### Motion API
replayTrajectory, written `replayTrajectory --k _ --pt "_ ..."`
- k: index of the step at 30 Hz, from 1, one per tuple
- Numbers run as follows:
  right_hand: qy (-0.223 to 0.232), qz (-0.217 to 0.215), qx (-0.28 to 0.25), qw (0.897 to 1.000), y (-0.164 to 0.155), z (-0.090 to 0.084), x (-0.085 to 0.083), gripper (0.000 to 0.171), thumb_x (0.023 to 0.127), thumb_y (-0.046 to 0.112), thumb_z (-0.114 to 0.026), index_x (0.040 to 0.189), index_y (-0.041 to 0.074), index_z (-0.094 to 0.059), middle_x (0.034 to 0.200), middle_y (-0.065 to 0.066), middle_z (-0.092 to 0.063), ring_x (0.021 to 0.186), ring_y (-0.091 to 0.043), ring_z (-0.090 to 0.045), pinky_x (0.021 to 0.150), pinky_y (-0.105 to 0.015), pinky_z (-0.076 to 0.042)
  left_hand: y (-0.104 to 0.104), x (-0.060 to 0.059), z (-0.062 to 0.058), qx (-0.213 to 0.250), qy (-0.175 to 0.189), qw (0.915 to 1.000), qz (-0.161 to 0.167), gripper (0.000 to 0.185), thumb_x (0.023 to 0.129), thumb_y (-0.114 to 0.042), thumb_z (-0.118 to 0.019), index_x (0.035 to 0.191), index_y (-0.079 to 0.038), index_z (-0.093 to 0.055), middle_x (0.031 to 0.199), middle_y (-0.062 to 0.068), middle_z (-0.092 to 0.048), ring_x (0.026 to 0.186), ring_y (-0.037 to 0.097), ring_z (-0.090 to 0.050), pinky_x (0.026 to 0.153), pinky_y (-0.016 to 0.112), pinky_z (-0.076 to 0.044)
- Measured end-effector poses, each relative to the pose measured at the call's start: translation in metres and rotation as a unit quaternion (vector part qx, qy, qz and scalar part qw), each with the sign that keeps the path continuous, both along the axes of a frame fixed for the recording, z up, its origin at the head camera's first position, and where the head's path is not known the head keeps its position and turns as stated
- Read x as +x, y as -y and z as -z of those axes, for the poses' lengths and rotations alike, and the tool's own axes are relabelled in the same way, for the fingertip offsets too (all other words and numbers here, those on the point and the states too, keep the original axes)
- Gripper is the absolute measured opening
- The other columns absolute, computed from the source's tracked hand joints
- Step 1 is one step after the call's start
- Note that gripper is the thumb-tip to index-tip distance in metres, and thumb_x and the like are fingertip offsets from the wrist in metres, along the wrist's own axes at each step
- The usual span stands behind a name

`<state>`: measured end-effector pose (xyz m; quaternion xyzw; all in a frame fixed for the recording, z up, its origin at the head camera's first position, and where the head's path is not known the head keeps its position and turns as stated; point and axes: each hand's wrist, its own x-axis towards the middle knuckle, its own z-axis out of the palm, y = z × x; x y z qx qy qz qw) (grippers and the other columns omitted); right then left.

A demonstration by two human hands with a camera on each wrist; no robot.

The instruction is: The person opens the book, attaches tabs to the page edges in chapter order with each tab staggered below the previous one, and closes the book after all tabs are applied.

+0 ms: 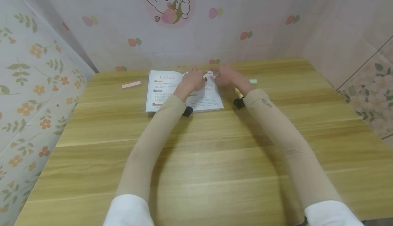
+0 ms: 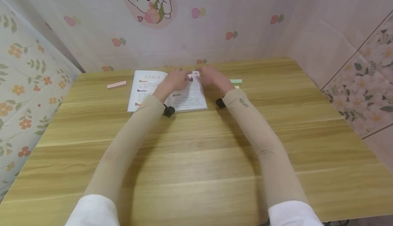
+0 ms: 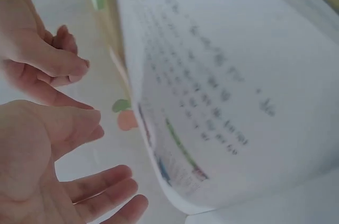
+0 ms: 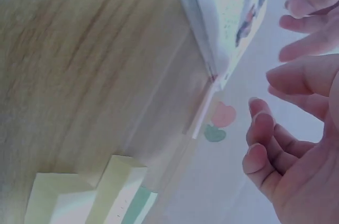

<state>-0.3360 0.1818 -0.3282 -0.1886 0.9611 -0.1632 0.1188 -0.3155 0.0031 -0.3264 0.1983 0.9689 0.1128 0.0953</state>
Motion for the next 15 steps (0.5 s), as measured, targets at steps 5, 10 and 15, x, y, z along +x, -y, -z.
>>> replayTrajectory --k 5,10,15 --pt "-0.036 -0.007 -0.034 0.999 -0.001 -0.006 0.004 0.057 0.103 0.01 -0.047 0.158 0.007 -0.032 0.153 -0.028 -0.039 0.098 -0.036 -0.055 0.09 -0.046 -0.046 0.007 0.005 -0.007 0.03 -0.016 0.9994 -0.006 0.053 0.108 -0.027 -0.043 0.157 -0.01 -0.035 0.156 0.024 -0.034 0.143 0.038 -0.034 0.114 0.053 -0.035" --pt "-0.057 -0.001 -0.063 0.996 -0.004 -0.013 0.009 0.058 0.101 0.011 -0.048 0.157 0.008 -0.034 0.153 -0.029 -0.037 0.132 -0.042 -0.043 0.105 -0.056 -0.04 0.019 0.008 -0.01 0.058 -0.021 0.9978 -0.023 0.054 0.108 -0.028 -0.041 0.158 -0.008 -0.032 0.157 0.023 -0.033 0.14 0.038 -0.039 0.107 0.05 -0.043" --pt "-0.072 -0.004 -0.088 0.994 -0.007 -0.019 0.014 0.054 0.1 0.014 -0.051 0.153 0.008 -0.043 0.152 -0.022 -0.041 0.139 -0.041 -0.037 0.111 -0.059 -0.033 0.032 0.01 -0.016 0.081 -0.028 0.9953 -0.045 0.055 0.109 -0.03 -0.037 0.159 -0.009 -0.029 0.158 0.022 -0.032 0.141 0.038 -0.038 0.107 0.051 -0.043"
